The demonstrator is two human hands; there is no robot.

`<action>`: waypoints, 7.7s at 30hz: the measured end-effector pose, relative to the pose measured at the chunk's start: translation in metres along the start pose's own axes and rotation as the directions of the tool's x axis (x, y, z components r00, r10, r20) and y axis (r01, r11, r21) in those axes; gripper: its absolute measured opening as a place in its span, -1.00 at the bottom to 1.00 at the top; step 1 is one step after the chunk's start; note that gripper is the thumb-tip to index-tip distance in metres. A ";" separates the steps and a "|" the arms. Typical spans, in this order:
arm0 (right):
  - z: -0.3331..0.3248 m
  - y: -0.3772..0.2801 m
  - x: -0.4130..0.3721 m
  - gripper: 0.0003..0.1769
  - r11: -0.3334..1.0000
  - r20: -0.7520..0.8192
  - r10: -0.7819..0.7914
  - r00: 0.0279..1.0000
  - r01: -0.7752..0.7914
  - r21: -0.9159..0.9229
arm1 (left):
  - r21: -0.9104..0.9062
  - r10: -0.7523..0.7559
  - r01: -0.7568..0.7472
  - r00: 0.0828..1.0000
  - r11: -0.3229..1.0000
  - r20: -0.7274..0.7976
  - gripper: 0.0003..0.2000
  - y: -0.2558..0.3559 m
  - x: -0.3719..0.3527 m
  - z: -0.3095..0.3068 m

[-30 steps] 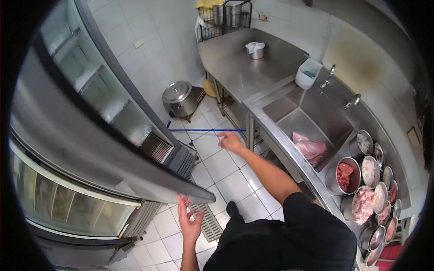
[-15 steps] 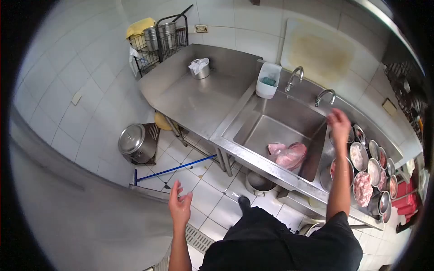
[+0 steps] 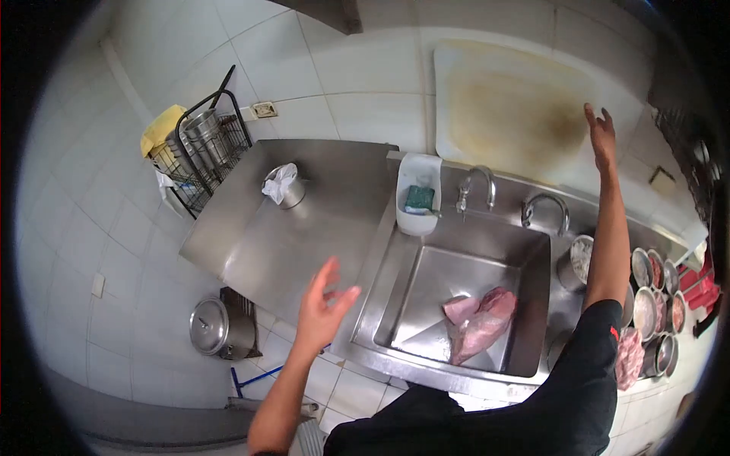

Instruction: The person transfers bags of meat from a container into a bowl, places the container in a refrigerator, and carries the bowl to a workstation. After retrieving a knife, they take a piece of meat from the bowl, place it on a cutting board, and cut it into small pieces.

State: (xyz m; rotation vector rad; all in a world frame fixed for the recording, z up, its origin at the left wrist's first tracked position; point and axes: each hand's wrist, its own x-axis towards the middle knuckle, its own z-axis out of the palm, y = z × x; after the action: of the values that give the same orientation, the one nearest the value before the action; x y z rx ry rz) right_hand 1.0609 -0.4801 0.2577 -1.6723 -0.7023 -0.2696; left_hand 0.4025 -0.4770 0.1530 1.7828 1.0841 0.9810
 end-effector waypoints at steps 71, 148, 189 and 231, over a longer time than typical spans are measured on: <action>-0.118 -0.077 -0.786 -0.58 0.314 -0.125 0.949 0.290 -0.828 0.465 | -0.040 0.303 -0.326 0.817 0.944 0.490 -0.84 -0.164 0.007 -0.019; -1.612 0.688 -0.578 -0.61 0.139 -0.481 0.851 0.210 -0.974 -0.180 | 0.038 -0.079 -0.828 -0.008 0.559 0.997 -0.45 0.379 -0.906 1.509; -2.335 1.216 -0.250 -0.96 0.248 -0.679 0.662 -0.316 -0.763 0.597 | -0.067 0.242 -0.779 0.111 0.624 0.964 -0.72 0.886 -1.111 2.382; -2.591 1.433 -0.257 -0.51 0.136 0.071 0.124 -0.990 0.088 0.987 | -0.611 -0.378 -0.696 -0.718 0.379 0.584 -0.47 1.127 -1.554 2.821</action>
State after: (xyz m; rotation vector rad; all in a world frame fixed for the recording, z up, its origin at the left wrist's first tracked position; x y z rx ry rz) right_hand 2.2130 -3.1296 -0.4386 -0.1999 2.3642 -0.3300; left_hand 2.7555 -2.9264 -0.1739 2.3929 -1.3763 -1.4474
